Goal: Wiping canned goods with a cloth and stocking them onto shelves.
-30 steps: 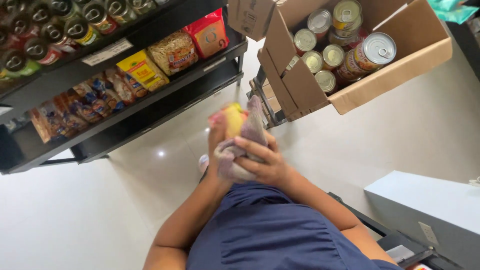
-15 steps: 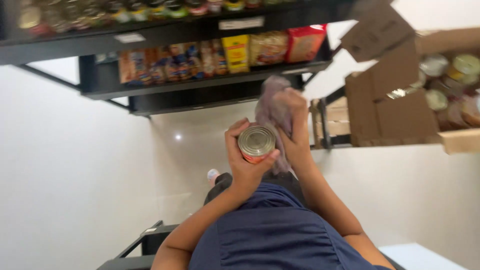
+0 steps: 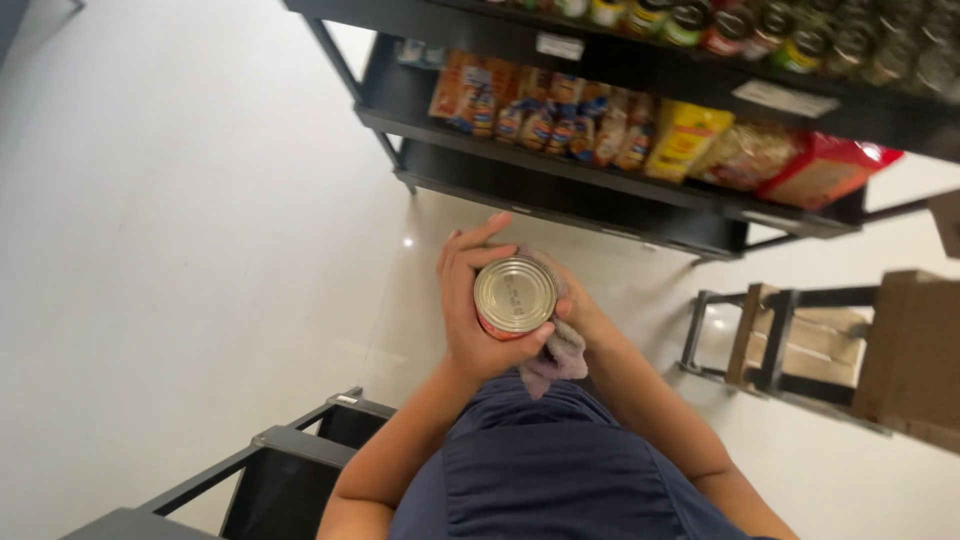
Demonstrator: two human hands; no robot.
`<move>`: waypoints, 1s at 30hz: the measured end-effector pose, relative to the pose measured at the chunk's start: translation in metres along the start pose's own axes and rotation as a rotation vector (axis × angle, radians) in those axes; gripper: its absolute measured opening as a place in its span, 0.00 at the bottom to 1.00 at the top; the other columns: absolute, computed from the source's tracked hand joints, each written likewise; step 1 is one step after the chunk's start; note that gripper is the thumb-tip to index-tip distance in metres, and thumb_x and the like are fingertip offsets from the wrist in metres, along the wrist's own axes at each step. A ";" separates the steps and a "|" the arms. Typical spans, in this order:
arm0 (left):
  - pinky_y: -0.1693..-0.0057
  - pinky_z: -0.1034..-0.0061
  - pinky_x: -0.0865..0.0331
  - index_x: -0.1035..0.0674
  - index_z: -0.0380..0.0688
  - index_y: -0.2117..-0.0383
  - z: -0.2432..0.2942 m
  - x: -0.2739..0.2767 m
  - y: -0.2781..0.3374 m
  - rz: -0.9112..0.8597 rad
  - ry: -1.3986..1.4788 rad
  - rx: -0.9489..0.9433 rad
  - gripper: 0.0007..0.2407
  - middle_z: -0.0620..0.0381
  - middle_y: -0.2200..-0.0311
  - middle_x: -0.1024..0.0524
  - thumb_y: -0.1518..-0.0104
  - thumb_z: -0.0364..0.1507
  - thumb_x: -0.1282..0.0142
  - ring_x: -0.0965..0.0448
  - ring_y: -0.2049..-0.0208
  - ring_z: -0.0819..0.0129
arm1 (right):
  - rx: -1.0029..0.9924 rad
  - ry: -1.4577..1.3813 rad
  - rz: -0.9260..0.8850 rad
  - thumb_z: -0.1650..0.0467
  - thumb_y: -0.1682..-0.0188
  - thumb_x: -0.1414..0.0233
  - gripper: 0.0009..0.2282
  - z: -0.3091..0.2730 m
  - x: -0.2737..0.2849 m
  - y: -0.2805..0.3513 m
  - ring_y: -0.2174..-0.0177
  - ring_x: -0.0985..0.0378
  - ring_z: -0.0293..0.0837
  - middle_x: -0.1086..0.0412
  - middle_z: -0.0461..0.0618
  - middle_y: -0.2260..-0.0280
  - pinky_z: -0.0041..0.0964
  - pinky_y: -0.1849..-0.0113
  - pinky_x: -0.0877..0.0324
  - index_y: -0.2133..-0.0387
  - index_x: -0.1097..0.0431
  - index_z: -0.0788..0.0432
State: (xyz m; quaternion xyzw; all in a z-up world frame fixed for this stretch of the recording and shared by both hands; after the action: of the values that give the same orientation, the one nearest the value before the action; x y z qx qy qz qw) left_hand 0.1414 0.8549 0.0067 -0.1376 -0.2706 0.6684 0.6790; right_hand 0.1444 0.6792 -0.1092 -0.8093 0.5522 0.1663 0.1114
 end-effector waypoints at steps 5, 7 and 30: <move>0.23 0.52 0.47 0.32 0.43 0.45 -0.011 0.031 -0.003 0.146 0.175 0.071 0.27 0.44 0.40 0.28 0.50 0.36 0.33 0.37 0.28 0.53 | 0.040 -0.007 0.054 0.42 0.58 0.43 0.43 -0.013 -0.058 -0.043 0.48 0.28 0.43 0.30 0.51 0.48 0.38 0.45 0.32 0.43 0.36 0.66; 0.24 0.56 0.45 0.34 0.42 0.43 -0.028 0.038 -0.005 0.174 0.414 0.138 0.26 0.43 0.39 0.27 0.45 0.33 0.33 0.40 0.27 0.53 | 0.035 0.022 0.118 0.44 0.53 0.44 0.37 -0.015 -0.064 -0.059 0.50 0.27 0.42 0.29 0.51 0.50 0.37 0.47 0.32 0.47 0.33 0.66; 0.58 0.64 0.20 0.27 0.42 0.50 -0.284 0.113 -0.175 0.265 1.664 0.869 0.36 0.48 0.62 0.21 0.45 0.65 0.58 0.17 0.64 0.59 | 1.112 1.406 -0.531 0.63 0.63 0.35 0.16 -0.051 -0.125 -0.317 0.51 0.24 0.48 0.24 0.45 0.54 0.54 0.45 0.29 0.62 0.25 0.52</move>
State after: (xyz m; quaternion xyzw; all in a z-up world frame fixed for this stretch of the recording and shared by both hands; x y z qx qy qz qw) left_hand 0.4390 1.0040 -0.1080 -0.3349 0.5906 0.4695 0.5644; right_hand 0.4048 0.8835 -0.0143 -0.6542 0.2902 -0.6805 0.1571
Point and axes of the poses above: each hand's wrist, its own y-axis away from the middle knuckle, its own x-axis out of the back of the hand, z = x × y, the point moved 2 cm from there along -y, towards the middle knuckle
